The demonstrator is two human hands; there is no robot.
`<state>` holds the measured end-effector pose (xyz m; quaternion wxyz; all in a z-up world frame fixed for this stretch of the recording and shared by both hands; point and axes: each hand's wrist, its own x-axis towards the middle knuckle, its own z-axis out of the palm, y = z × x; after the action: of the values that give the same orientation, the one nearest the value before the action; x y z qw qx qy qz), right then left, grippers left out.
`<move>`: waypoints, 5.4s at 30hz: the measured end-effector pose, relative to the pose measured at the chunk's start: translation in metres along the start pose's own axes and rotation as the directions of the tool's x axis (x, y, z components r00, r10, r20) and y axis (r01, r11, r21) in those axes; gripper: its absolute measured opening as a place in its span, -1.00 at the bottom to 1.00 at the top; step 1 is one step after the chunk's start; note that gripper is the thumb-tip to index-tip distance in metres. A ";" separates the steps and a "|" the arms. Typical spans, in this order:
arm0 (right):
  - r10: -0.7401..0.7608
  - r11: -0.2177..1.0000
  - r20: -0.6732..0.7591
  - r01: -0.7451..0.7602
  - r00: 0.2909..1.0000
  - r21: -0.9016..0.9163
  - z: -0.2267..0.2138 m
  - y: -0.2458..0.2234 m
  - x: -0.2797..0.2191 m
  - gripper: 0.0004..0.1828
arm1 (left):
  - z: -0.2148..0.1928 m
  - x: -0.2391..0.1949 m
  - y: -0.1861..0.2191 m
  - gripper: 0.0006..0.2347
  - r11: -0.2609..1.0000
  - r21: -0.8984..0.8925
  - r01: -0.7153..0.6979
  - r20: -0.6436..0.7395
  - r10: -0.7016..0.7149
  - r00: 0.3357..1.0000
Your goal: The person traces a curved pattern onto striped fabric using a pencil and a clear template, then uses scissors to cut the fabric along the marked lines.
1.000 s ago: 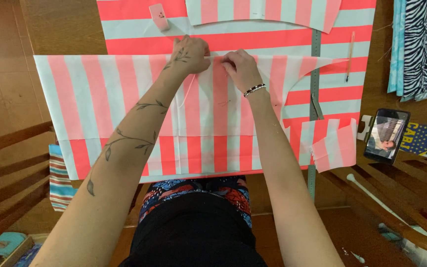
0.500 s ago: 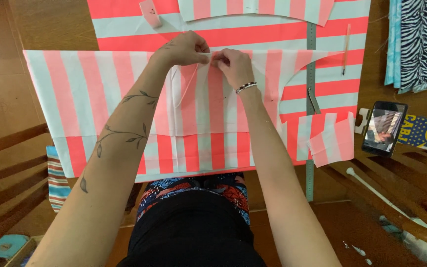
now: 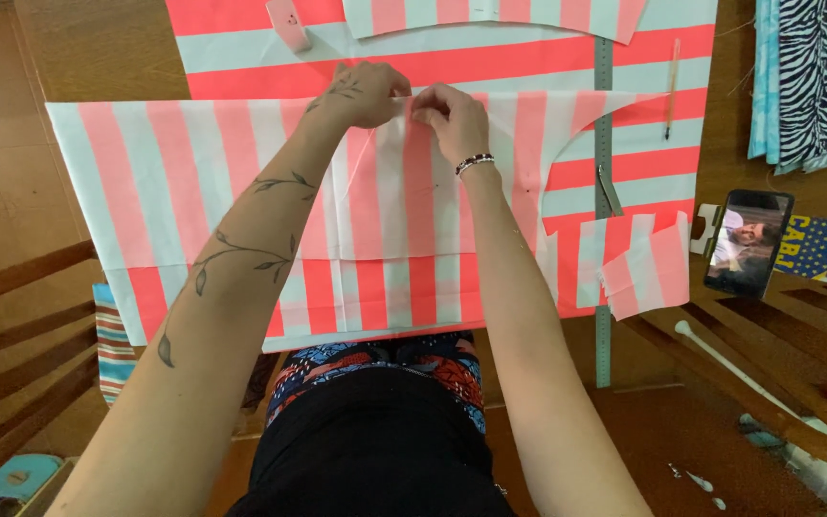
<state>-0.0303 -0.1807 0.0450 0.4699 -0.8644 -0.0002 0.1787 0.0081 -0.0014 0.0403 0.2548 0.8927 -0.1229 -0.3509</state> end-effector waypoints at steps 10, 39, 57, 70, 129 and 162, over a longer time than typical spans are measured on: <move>-0.015 0.998 0.008 0.015 1.000 0.053 -0.012 -0.003 -0.017 -0.68 | 0.016 -0.001 -0.048 -0.75 0.999 0.037 -0.003 -0.171 0.009 0.985; 0.158 0.715 0.054 -0.151 0.986 0.683 0.201 0.004 -0.122 -0.90 | 0.004 -0.090 -0.172 -0.20 0.798 0.570 0.196 -0.194 -0.101 0.976; 0.311 0.950 -0.405 -0.263 0.860 0.169 0.259 -0.066 -0.141 -0.87 | -0.049 -0.148 -0.129 -0.76 0.996 0.073 0.058 0.263 -0.076 0.962; 0.469 0.882 -0.411 -0.393 0.781 0.260 0.263 -0.086 -0.141 -0.79 | -0.059 -0.173 -0.117 -0.79 0.996 -0.085 0.020 0.366 0.012 0.931; -0.368 0.766 0.599 0.597 0.711 -0.239 0.028 0.090 -0.091 -0.88 | 0.322 -0.277 0.093 -0.35 -0.566 -0.650 -0.506 0.269 -0.795 0.544; -0.194 0.902 0.610 0.385 0.768 -0.198 0.018 0.080 -0.087 -0.84 | 0.209 -0.140 0.146 -0.30 -0.454 -0.741 -0.495 0.399 -0.890 0.218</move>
<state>-0.1310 -0.2255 -0.0024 0.3271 -0.8212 -0.3057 0.3539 -0.2431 -0.1449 0.0682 0.6351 0.2366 0.7228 0.1352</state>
